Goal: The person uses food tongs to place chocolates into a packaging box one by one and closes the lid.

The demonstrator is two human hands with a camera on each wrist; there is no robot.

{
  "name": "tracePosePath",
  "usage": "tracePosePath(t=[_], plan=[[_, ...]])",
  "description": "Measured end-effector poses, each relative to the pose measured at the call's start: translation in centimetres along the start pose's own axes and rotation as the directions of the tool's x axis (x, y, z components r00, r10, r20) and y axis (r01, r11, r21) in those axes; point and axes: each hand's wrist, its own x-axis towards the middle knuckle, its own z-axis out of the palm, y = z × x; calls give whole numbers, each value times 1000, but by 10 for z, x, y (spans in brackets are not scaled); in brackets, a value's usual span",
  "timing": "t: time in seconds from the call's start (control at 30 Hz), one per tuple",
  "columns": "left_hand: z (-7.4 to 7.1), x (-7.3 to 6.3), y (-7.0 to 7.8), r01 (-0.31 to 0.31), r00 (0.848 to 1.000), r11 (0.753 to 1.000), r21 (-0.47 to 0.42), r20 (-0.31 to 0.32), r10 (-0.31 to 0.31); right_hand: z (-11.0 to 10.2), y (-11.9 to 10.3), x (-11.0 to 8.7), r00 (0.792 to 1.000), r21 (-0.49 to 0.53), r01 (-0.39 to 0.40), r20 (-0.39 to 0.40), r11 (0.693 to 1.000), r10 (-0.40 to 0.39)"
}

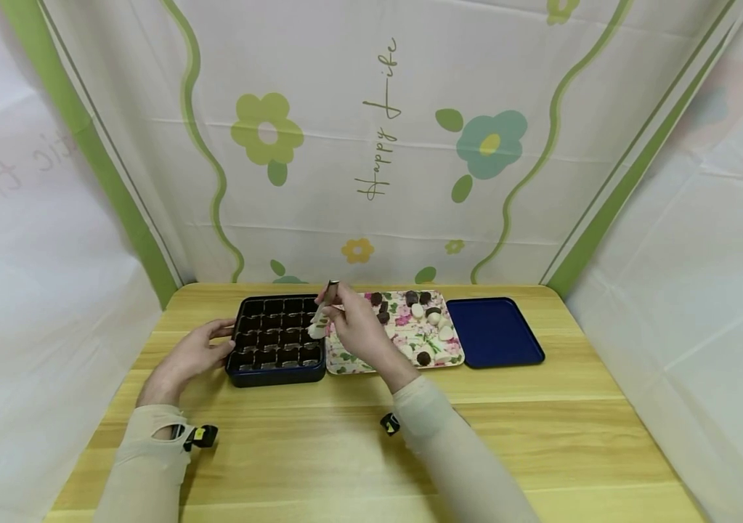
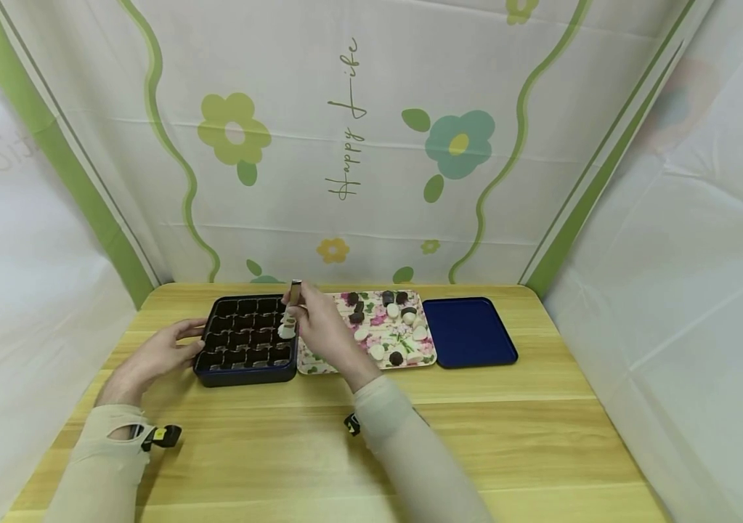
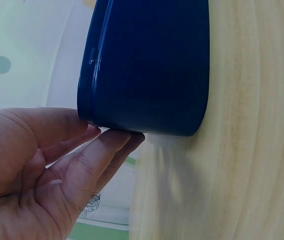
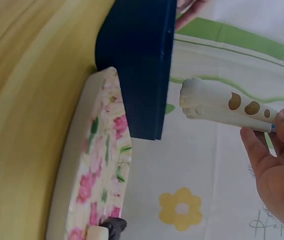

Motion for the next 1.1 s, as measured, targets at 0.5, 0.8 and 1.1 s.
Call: tracePosePath(t=[0.5, 0.8, 1.1], plan=[[-1, 1, -1, 2, 1000, 1000, 17, 3, -2, 19, 5, 4, 997, 18, -63, 37, 998, 62], [-1, 1, -1, -6, 1000, 1000, 20, -2, 6, 25, 11, 5, 996, 22, -77, 46, 997, 76], [-1, 0, -2, -16, 1000, 1000, 17, -7, 16, 26, 11, 6, 994, -8, -96, 55, 995, 97]])
